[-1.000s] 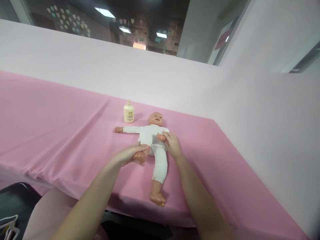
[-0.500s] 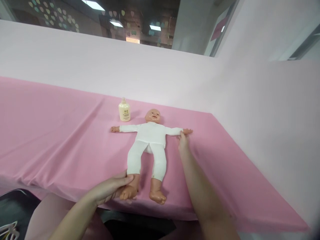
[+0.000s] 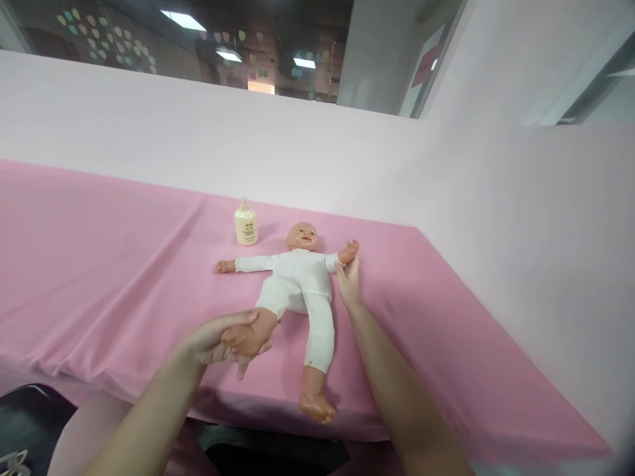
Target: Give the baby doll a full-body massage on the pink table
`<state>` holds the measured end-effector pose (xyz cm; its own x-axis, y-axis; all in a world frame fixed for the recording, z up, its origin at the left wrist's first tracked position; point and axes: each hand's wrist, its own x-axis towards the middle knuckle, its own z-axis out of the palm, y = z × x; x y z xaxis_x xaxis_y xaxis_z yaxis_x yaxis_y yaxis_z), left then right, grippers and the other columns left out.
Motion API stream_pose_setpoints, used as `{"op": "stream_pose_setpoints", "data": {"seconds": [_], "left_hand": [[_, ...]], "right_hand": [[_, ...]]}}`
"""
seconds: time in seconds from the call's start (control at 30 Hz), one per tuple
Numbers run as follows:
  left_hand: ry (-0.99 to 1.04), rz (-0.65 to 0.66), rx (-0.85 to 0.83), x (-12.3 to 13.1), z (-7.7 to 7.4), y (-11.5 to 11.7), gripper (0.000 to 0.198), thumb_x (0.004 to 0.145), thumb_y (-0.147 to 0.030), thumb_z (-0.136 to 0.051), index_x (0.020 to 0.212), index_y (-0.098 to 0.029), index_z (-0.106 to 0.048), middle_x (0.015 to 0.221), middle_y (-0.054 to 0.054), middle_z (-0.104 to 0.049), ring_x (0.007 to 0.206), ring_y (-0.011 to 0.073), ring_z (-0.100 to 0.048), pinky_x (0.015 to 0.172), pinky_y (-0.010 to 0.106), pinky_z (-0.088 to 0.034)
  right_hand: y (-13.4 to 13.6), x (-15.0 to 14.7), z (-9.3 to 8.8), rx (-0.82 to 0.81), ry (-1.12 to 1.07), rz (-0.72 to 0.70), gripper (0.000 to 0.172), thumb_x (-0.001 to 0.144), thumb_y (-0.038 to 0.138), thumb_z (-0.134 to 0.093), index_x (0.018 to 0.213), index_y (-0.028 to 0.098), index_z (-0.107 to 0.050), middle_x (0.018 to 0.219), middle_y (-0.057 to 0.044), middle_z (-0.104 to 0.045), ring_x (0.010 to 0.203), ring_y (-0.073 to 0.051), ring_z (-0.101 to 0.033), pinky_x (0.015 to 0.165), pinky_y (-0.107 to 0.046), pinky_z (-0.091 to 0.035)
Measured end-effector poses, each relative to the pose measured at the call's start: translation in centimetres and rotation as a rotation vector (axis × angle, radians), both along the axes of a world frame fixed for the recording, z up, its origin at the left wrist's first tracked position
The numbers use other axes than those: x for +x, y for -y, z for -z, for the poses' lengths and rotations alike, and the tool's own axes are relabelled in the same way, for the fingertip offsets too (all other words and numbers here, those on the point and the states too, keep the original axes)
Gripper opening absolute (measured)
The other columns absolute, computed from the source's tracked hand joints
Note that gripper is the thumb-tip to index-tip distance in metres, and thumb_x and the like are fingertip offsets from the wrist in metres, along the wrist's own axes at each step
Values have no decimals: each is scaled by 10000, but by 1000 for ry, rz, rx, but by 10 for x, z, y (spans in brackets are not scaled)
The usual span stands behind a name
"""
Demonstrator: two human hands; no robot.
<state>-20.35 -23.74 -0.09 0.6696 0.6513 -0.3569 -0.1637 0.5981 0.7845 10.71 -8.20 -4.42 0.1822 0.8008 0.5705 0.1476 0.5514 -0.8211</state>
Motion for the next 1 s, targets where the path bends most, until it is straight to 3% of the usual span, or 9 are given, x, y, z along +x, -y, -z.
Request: {"op": "stream_pose_setpoints", "data": {"seconds": [0.2,0.3,0.4,0.5,0.63,0.7,0.8,0.9,1.0], "left_hand": [[153,-38,37,28,-13,-53,424,863,-547,-663,941,-132,-624,715,9,-557,425,42,-287,403,209,-336],[131,-129,-21,44,-14,-61,393,901,-499,-639,1023,-126,-648,728,18,-597,425,44,-298,416,201,-338],[70,-248,-61,54,-12,-54,389,956,-451,-585,1127,-109,-654,724,25,-611,455,78,-393,440,216,-389],[31,-322,-46,52,-7,-35,372,965,-429,-594,1107,-95,-675,747,45,-628,599,147,-560,500,240,-464],[-22,-229,-18,38,8,7,487,783,-512,-797,1029,-103,-697,877,115,-694,832,243,-660,655,340,-580],[-83,-159,14,29,19,28,553,738,-543,-834,1084,-134,-693,903,106,-704,835,258,-680,647,348,-576],[-184,-55,30,16,36,51,610,706,-596,-856,1097,-161,-685,885,85,-703,763,241,-687,668,362,-572],[-233,-87,16,7,43,58,665,660,-611,-888,1114,-169,-686,886,81,-709,753,232,-680,645,336,-552],[-168,-162,2,4,33,49,626,664,-579,-892,1081,-148,-712,868,96,-712,761,236,-670,642,326,-539]], "right_hand": [[17,-5,-8,116,664,-80,458,993,388,-536,1429,256,-588,1393,-110,-642,1280,-300,-569,1149,-503,-436],[18,-5,-10,127,771,-94,447,984,293,-518,1421,285,-611,1384,-91,-646,1261,-296,-568,1144,-505,-435],[12,-5,-6,89,652,-88,447,962,336,-566,1402,281,-622,1375,-90,-657,1279,-293,-570,1155,-504,-436],[0,0,1,-37,324,-59,524,922,453,-619,1402,243,-594,1369,-110,-668,1248,-282,-616,1111,-489,-493],[-19,18,11,-97,-96,37,760,870,519,-640,1539,234,-419,1570,-137,-509,1348,-267,-584,1079,-451,-535],[-26,30,16,-159,-229,86,826,879,499,-616,1605,268,-297,1640,-129,-414,1398,-264,-551,1056,-462,-554],[-33,42,24,-361,-424,139,802,909,412,-546,1632,275,-229,1594,-151,-471,1337,-274,-616,992,-495,-589],[-33,43,26,-410,-477,158,784,917,379,-511,1638,282,-220,1569,-151,-502,1316,-270,-635,989,-499,-592],[-23,33,18,-225,-310,157,829,937,474,-517,1657,314,-139,1698,-117,-303,1439,-262,-519,1011,-463,-583]]}}
